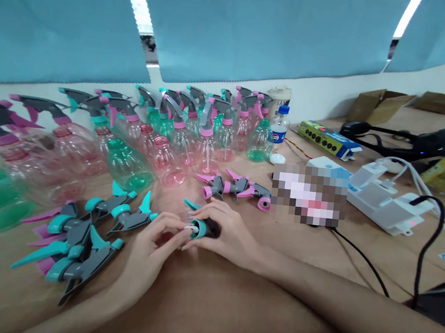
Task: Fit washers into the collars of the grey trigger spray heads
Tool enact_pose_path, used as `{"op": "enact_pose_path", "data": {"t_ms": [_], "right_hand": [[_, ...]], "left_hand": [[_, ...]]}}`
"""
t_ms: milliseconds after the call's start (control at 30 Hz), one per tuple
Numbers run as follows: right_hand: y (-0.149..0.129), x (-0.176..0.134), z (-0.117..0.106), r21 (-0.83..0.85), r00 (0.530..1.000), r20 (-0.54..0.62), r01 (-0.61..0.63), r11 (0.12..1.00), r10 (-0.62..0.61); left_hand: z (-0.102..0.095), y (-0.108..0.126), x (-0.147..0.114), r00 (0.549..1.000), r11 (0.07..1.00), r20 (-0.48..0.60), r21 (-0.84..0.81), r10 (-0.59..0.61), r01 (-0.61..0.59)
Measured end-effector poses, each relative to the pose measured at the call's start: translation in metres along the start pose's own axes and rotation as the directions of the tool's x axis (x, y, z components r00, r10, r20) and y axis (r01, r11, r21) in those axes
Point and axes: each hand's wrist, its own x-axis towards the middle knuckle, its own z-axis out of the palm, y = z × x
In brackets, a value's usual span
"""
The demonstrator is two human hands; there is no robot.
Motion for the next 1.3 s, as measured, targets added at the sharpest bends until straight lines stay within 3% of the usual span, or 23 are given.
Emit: {"op": "enact_pose_path", "data": {"t_ms": [133,200,300,500,667,733,900,1300], "right_hand": [[-0.002,0.000,-0.001,0.049,1.000,-0.005,-0.008,0.999,0.008],[-0.003,0.000,-0.001,0.078,1.000,0.004,-0.015,0.997,0.015],[-0.004,-0.001,0.000,0.158,0.999,-0.002,-0.040,0.987,0.041],[-0.005,-0.001,0.000,0.393,0.993,-0.003,-0.111,0.913,0.122],[-0.006,-0.002,0.001,0.559,0.973,0.080,-0.223,0.798,0.216],[-0.006,-0.003,0.002,0.586,0.971,0.096,-0.235,0.776,0.221],[-0.009,-0.008,0.003,0.606,0.969,0.120,-0.244,0.757,0.216],[-0.014,-0.009,0.004,0.533,0.988,0.096,-0.153,0.833,0.120]], "left_hand": [[-0.006,-0.001,-0.003,0.973,0.967,-0.046,0.131,0.227,-0.219],[-0.008,-0.002,-0.004,0.939,0.922,-0.025,0.198,0.343,-0.332],[-0.009,-0.003,-0.003,0.905,0.868,0.020,0.273,0.426,-0.415],[-0.008,0.002,-0.003,0.879,0.829,0.059,0.307,0.474,-0.468],[-0.012,0.006,-0.004,0.861,0.809,0.026,0.330,0.507,-0.486],[-0.012,0.006,-0.004,0.844,0.789,0.061,0.323,0.533,-0.522],[-0.011,0.002,-0.005,0.781,0.719,0.128,0.325,0.611,-0.615],[-0.011,0.002,-0.006,0.768,0.718,0.091,0.298,0.634,-0.629]]}}
